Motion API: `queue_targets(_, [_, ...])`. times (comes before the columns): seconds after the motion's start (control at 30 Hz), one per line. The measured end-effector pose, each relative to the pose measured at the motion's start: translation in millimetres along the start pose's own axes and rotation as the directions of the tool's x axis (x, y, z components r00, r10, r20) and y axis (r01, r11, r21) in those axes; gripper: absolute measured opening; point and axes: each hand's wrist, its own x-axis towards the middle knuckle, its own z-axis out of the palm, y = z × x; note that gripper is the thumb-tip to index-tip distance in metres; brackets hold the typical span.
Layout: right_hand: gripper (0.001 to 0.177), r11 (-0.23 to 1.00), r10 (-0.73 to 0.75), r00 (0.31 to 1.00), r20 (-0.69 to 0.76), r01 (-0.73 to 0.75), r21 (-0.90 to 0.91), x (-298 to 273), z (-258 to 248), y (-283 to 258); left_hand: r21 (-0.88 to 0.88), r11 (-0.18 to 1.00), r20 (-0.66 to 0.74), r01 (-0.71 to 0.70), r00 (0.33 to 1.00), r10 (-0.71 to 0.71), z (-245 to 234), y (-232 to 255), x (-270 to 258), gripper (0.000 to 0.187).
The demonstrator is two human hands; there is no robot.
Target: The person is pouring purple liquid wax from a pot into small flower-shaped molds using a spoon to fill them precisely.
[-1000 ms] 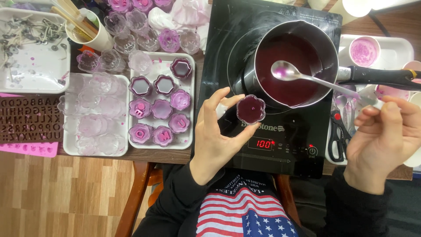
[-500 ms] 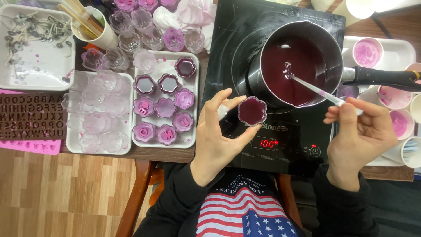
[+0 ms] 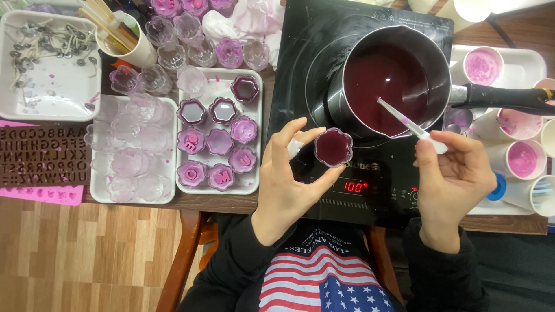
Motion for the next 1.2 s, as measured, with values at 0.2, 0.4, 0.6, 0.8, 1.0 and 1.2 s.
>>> queue_targets(0.2, [0.015, 1.000, -0.002, 1.000, 0.003, 0.002, 0.001, -3, 5, -3, 0.024, 1.000, -0.009, -0.011, 1.000, 0.012, 0, 5, 2, 0.083])
queue_targets(0.4, [0.013, 0.988, -0.030, 0.999, 0.024, 0.034, -0.150, -4, 6, -11, 0.001, 1.000, 0.010, -0.012, 1.000, 0.012, 0, 5, 0, 0.084])
queue_targets(0.6, [0.018, 0.939, -0.150, 0.988, 0.033, 0.153, -0.307, -7, 1, -14, -0.005, 1.000, 0.013, -0.020, 1.000, 0.020, 0, 6, -1, 0.084])
queue_targets(0.8, [0.028, 0.844, -0.382, 0.923, 0.036, 0.365, -0.392, -12, 8, -29, 0.012, 1.000, 0.008, 0.003, 1.000, -0.003, -4, 8, -2, 0.084])
queue_targets(1.0, [0.043, 0.832, -0.371, 0.845, 0.386, 0.487, -0.266, 5, 51, -78, 0.041, 0.999, -0.023, 0.012, 1.000, -0.011, -8, 6, -5, 0.084])
queue_targets(1.2, [0.060, 0.872, -0.242, 0.816, 0.525, 0.420, -0.251, 10, 84, -95, 0.128, 0.992, -0.078, 0.003, 0.997, 0.007, -18, 1, -7, 0.085])
